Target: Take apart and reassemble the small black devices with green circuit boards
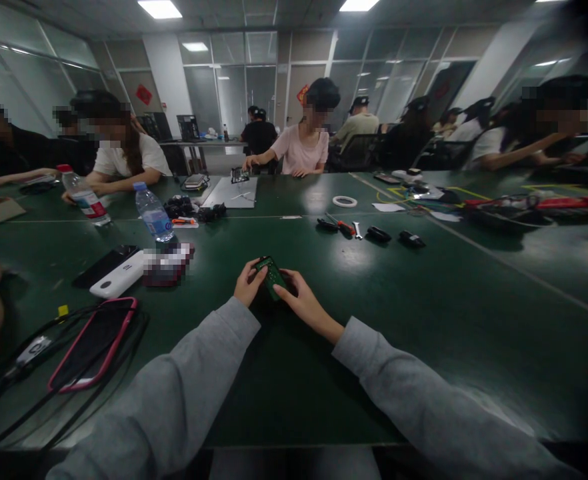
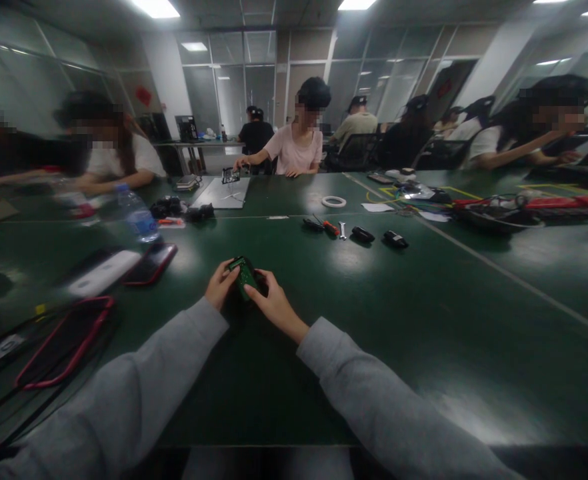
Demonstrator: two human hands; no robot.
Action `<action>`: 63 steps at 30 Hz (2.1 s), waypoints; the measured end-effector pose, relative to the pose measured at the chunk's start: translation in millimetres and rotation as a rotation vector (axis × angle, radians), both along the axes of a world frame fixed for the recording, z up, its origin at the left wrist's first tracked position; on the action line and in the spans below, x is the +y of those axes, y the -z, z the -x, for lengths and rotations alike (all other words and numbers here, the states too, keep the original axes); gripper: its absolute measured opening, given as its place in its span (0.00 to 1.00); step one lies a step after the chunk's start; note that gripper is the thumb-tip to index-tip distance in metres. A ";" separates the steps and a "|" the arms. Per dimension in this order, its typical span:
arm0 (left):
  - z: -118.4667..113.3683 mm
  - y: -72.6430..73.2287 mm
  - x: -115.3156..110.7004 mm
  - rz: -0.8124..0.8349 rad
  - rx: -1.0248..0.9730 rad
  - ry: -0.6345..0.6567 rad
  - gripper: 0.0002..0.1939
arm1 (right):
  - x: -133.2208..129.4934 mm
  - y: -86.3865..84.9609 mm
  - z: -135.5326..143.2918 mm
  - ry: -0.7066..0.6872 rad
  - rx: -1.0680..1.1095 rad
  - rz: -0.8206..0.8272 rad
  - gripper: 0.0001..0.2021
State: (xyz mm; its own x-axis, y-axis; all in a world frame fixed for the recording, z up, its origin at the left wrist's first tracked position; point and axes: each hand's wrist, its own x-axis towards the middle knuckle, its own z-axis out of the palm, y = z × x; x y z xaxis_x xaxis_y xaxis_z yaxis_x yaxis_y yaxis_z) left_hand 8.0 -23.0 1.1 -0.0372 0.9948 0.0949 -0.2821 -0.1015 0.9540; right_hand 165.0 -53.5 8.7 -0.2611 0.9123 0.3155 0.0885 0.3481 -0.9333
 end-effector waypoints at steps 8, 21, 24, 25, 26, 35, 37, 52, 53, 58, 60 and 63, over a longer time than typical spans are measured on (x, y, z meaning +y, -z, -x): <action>0.2 -5.7 -3.8 0.002 -0.058 0.065 0.22 | -0.7 1.9 0.1 -0.009 -0.007 0.006 0.27; -0.1 -4.6 -3.8 0.006 -0.065 0.057 0.22 | -1.9 0.9 -1.0 -0.036 -0.068 -0.051 0.29; -0.4 -5.1 -4.2 0.005 -0.072 0.060 0.22 | -2.2 0.7 -0.9 -0.039 -0.068 -0.054 0.28; -0.3 -5.3 -4.3 0.007 -0.069 0.062 0.22 | -2.4 0.5 -0.9 -0.040 -0.070 -0.052 0.28; -0.2 -5.4 -4.5 0.011 -0.066 0.063 0.22 | -2.6 0.1 -0.9 -0.042 -0.072 -0.049 0.28; 0.5 -7.3 -5.1 0.009 -0.065 0.071 0.22 | -3.1 0.3 -1.2 -0.041 -0.089 -0.023 0.29; 0.3 -7.7 -5.1 0.008 -0.066 0.067 0.22 | -2.8 2.5 -1.1 -0.035 -0.092 -0.023 0.29; -0.4 -4.7 -2.2 0.057 -0.102 0.067 0.25 | -49.9 -85.2 -3.3 0.344 -0.052 -0.643 0.07; -0.4 -4.7 -2.0 0.059 -0.103 0.064 0.25 | -50.7 -86.4 -4.1 0.333 -0.087 -0.670 0.07; -0.6 -6.0 -3.1 0.052 -0.104 0.071 0.23 | -30.9 -54.3 -3.0 0.379 -0.291 -0.520 0.11; -0.8 -7.3 -4.4 0.046 -0.129 0.081 0.22 | -18.9 -33.8 -1.1 0.380 -0.243 -0.377 0.17; -1.3 -9.7 -6.5 0.063 -0.206 0.118 0.22 | -6.1 -13.2 1.1 0.196 -0.073 -0.035 0.21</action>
State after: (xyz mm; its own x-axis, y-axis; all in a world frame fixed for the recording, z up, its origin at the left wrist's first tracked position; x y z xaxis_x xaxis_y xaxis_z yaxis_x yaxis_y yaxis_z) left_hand 9.2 -29.5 10.8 0.0673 0.9971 0.0346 -0.4773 0.0017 0.8787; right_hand 163.9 -59.6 21.9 -0.1029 0.9369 0.3342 0.2250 0.3492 -0.9096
